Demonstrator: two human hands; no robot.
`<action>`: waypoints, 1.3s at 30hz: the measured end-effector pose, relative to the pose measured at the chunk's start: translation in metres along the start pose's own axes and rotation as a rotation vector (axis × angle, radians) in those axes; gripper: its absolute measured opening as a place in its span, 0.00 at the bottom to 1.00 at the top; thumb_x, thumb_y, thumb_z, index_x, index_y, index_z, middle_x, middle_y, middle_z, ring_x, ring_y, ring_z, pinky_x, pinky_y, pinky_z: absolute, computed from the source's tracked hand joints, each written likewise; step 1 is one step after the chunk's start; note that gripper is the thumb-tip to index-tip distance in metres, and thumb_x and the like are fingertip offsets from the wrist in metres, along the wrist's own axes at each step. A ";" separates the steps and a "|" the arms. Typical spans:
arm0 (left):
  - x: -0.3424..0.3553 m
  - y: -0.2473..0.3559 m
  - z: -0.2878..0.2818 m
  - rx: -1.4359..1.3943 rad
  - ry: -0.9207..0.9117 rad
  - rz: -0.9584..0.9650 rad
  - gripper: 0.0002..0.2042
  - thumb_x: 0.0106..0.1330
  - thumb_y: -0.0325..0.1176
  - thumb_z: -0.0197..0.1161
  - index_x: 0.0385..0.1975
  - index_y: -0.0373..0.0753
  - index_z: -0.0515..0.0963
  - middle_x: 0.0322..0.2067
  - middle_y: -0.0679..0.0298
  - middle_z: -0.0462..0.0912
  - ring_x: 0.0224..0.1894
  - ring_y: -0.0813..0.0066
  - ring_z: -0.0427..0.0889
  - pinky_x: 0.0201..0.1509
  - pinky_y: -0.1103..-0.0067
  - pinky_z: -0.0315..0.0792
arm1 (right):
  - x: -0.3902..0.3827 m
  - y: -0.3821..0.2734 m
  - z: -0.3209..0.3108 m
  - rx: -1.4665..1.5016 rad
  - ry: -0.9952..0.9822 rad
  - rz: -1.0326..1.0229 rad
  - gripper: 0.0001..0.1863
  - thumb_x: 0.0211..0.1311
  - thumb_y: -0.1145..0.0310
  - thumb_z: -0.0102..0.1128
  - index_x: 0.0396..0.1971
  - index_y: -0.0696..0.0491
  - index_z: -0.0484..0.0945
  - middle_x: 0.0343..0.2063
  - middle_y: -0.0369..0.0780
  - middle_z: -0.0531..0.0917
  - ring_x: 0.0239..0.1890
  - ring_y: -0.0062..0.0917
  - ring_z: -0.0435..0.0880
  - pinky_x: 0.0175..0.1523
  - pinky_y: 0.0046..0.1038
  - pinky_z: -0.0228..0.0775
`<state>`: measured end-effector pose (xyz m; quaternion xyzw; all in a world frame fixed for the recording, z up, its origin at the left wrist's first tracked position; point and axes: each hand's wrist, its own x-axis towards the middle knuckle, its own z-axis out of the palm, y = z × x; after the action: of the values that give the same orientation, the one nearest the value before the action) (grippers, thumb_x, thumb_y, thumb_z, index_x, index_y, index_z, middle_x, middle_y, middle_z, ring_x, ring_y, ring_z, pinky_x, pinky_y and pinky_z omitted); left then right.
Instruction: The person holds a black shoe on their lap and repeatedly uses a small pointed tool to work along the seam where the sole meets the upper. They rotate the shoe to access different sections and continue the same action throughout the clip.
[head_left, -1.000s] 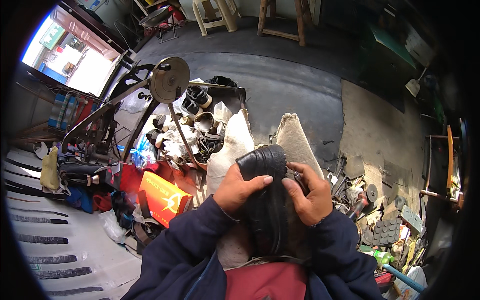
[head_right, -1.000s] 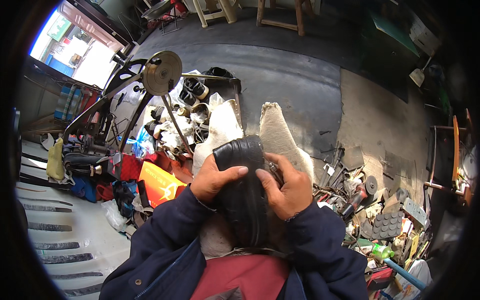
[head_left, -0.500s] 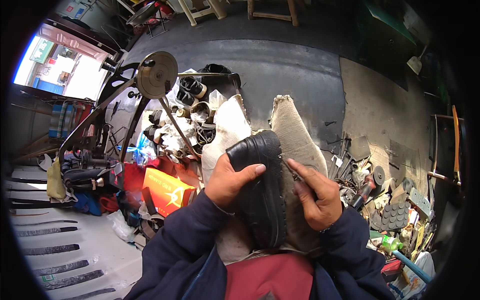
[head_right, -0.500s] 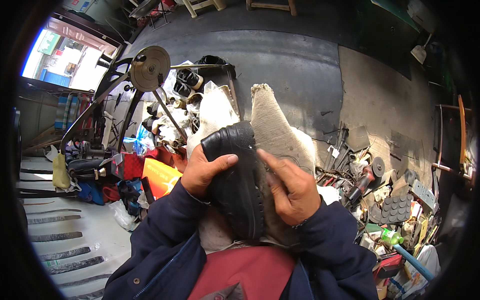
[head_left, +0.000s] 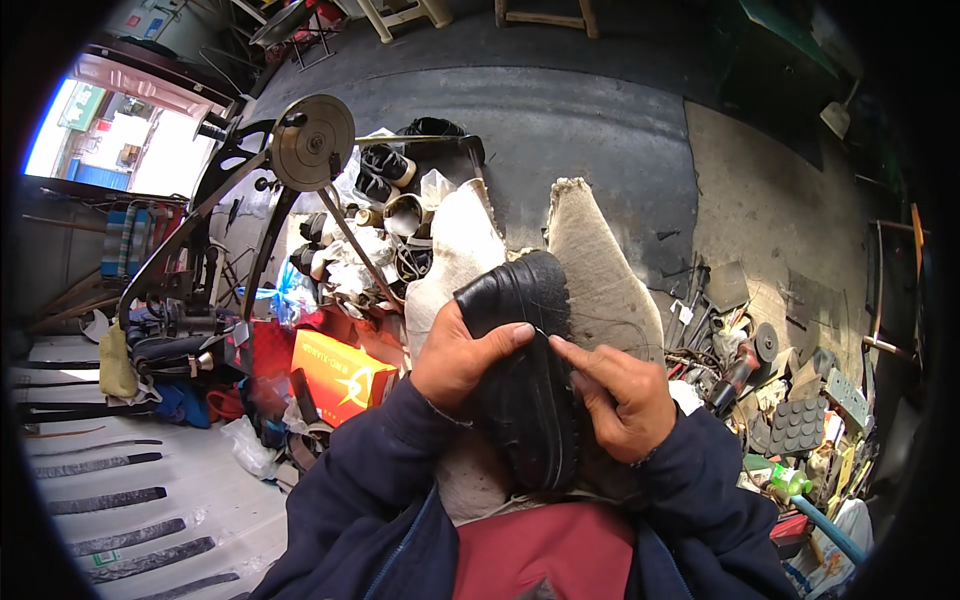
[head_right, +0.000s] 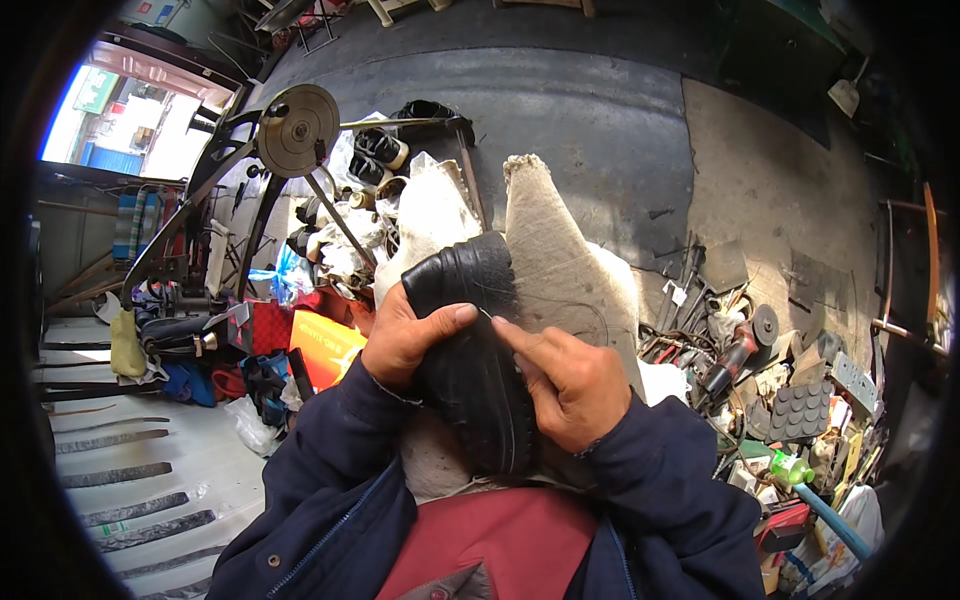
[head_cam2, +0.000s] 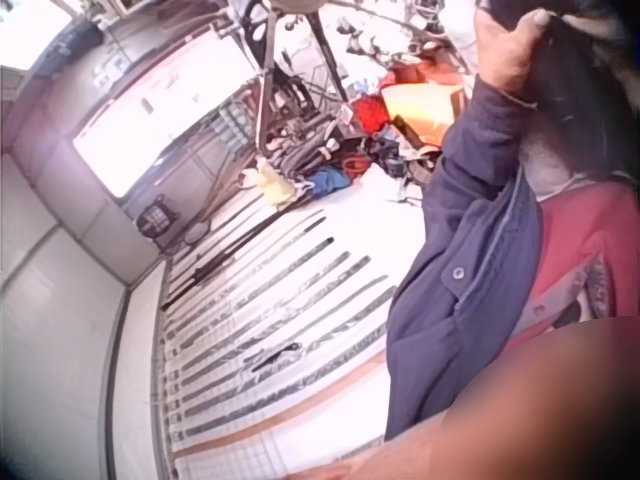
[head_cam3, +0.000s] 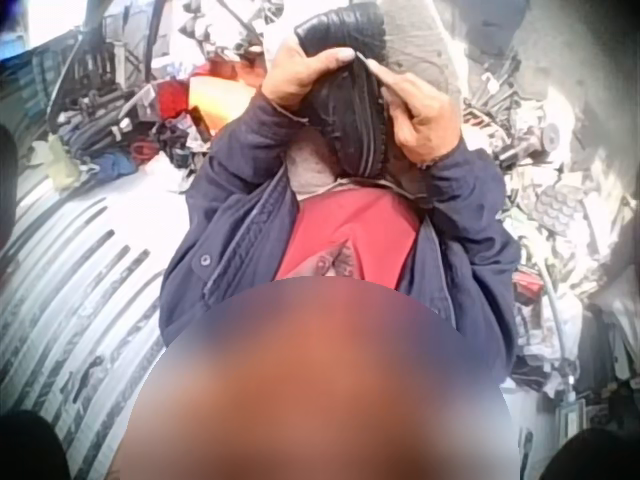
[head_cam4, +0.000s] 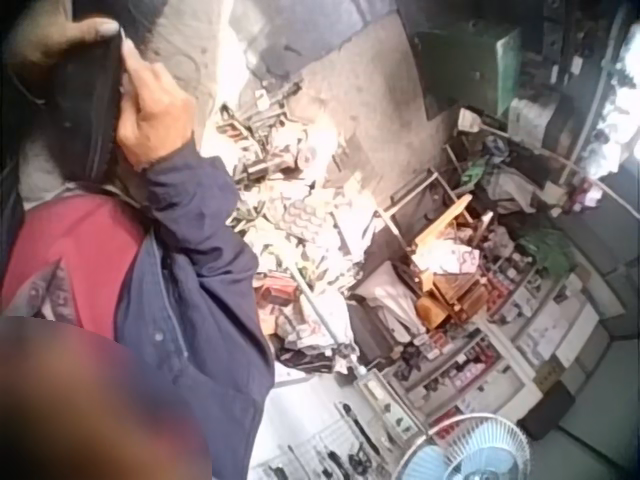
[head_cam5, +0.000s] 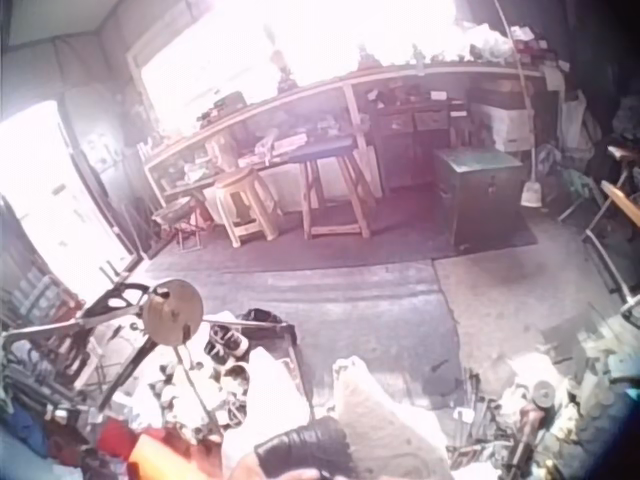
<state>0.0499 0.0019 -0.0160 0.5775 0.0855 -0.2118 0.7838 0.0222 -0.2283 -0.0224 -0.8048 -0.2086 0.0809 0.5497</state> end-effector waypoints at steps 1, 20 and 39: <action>0.001 0.000 -0.001 0.018 -0.007 0.000 0.15 0.69 0.26 0.69 0.53 0.32 0.79 0.43 0.64 0.86 0.43 0.77 0.85 0.49 0.78 0.81 | 0.000 -0.001 0.001 0.033 0.016 -0.001 0.26 0.63 0.85 0.57 0.62 0.55 0.80 0.25 0.43 0.79 0.25 0.30 0.80 0.34 0.26 0.72; 0.002 -0.008 -0.028 -0.045 -0.253 -0.001 0.23 0.69 0.24 0.67 0.64 0.34 0.73 0.54 0.65 0.83 0.56 0.78 0.79 0.63 0.75 0.73 | 0.085 -0.029 -0.058 0.028 -0.501 0.229 0.17 0.66 0.83 0.60 0.52 0.56 0.86 0.26 0.43 0.88 0.26 0.20 0.84 0.35 0.23 0.77; 0.023 -0.021 -0.033 -0.026 -0.342 0.031 0.20 0.60 0.24 0.70 0.53 0.31 0.78 0.47 0.57 0.88 0.49 0.73 0.84 0.55 0.73 0.77 | 0.095 -0.036 -0.035 -0.177 -0.490 0.013 0.10 0.66 0.81 0.66 0.46 0.59 0.87 0.27 0.39 0.88 0.27 0.16 0.85 0.34 0.21 0.77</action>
<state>0.0653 0.0225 -0.0540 0.5241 -0.0552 -0.2937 0.7975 0.1114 -0.2070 0.0331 -0.8076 -0.3367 0.2581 0.4097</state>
